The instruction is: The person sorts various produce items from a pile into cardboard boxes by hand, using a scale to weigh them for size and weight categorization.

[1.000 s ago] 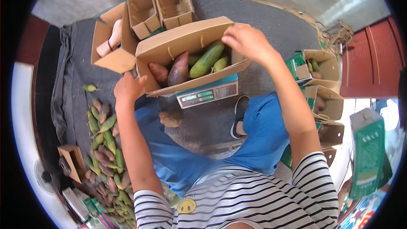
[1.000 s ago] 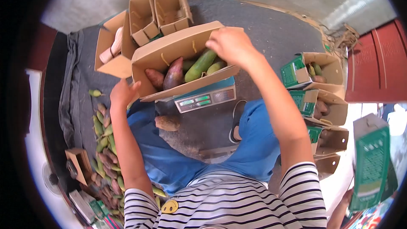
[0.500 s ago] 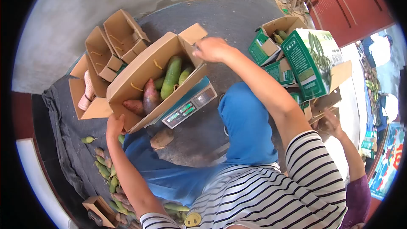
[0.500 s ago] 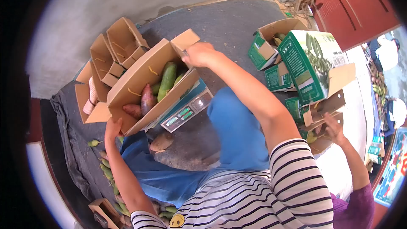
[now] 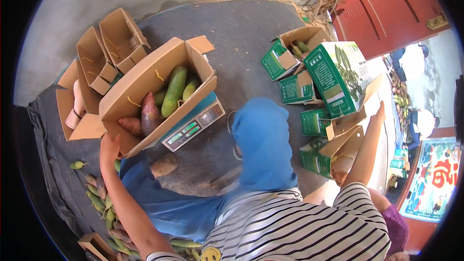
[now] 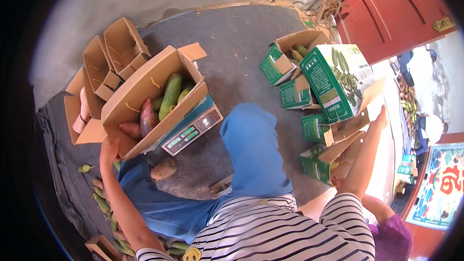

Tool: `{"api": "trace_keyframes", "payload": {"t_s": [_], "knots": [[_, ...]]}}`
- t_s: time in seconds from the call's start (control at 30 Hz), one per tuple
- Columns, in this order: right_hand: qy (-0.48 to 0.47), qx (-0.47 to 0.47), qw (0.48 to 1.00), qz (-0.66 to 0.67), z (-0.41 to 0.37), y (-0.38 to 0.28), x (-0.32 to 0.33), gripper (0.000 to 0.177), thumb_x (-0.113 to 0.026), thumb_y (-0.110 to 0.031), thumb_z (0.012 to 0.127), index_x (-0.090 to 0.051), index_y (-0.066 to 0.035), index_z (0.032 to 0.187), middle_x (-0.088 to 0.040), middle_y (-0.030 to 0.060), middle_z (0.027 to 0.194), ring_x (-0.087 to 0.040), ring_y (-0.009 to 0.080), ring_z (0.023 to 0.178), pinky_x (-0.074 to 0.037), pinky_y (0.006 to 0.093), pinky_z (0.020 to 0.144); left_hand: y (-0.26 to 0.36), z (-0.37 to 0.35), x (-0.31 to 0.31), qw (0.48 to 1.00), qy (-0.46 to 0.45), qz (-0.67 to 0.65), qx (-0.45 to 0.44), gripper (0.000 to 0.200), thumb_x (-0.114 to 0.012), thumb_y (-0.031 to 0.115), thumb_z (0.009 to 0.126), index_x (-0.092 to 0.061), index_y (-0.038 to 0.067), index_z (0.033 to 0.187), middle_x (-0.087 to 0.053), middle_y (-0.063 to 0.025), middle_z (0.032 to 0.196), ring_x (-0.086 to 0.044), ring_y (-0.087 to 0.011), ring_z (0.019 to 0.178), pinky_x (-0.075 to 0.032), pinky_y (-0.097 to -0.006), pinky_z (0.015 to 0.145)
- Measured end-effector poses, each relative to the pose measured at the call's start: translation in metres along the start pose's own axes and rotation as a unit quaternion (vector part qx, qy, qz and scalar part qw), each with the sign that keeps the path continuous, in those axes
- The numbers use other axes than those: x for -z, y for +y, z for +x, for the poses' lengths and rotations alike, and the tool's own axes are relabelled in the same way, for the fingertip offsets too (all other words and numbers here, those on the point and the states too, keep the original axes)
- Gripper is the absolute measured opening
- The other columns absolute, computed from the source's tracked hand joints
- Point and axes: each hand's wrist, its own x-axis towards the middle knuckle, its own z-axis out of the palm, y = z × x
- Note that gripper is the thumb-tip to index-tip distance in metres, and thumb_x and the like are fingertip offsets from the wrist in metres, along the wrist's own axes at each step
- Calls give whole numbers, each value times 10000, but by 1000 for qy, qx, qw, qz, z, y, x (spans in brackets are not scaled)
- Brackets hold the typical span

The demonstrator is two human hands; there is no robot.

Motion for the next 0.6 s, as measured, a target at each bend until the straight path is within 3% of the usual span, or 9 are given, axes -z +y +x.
{"api": "trace_keyframes", "payload": {"t_s": [0.03,0.07,0.1,0.13,0.23,0.27,0.33,0.47,0.6], "knots": [[-9,-141,989,-40,-24,-7,-3,502,-732,-344,755,-577,20,1065,-629,137,962,-619,259,831,-544,376,675,4,-3,2,1000,0,-9,-1,240,-552,145,840,-543,-75,937,-601,-205,686,-596,-272,433,-455,-349,356],[124,-333,935,-13,-42,-11,-28,439,-702,-327,792,-573,-33,1092,-634,117,1016,-624,260,871,-542,377,716,-11,6,0,999,17,26,-41,237,-549,140,838,-545,-73,941,-602,-216,688,-602,-276,443,-461,-351,370],[-47,-328,943,32,-47,6,-26,422,-680,-297,814,-553,-39,1123,-623,112,1061,-623,262,897,-539,376,747,-37,22,-6,994,34,62,-78,234,-547,136,836,-547,-71,945,-604,-226,690,-609,-281,453,-468,-354,383],[-220,-312,921,78,-42,22,-25,408,-658,-267,835,-534,-45,1154,-613,108,1105,-622,264,922,-535,376,778,-45,24,-6,992,43,76,-87,232,-545,133,835,-548,-72,945,-605,-232,688,-614,-284,464,-474,-356,396],[-291,-214,928,94,-89,10,-81,378,-632,-188,851,-515,-30,1173,-608,127,1125,-620,262,950,-523,374,817,-32,17,-7,993,51,87,-60,224,-539,125,833,-548,-76,933,-608,-246,676,-631,-294,497,-491,-364,432],[-253,-176,946,99,-107,1,-104,333,-598,-102,860,-514,-15,1171,-610,129,1108,-622,260,944,-524,382,809,-15,9,-5,996,37,78,-24,223,-538,124,833,-547,-78,927,-610,-240,669,-633,-294,500,-491,-365,432],[-314,-1,948,59,-152,-25,-142,351,-598,-76,860,-502,1,1188,-600,113,1118,-606,237,965,-503,359,827,17,-7,2,998,11,49,44,221,-536,123,834,-543,-82,914,-613,-228,656,-636,-294,508,-493,-369,432],[-431,145,887,76,-227,-52,-215,352,-601,-85,868,-502,25,1187,-578,92,1130,-563,172,986,-465,301,840,26,-10,3,996,20,60,58,244,-544,128,833,-529,-108,893,-619,-234,672,-638,-310,526,-507,-391,470],[-497,274,823,17,-297,-60,-322,356,-611,-152,879,-518,36,1167,-600,81,1080,-556,138,946,-446,273,824,-1,5,-6,993,39,112,14,300,-565,170,822,-545,-107,934,-619,-297,815,-634,-398,768,-504,-441,727]]}}
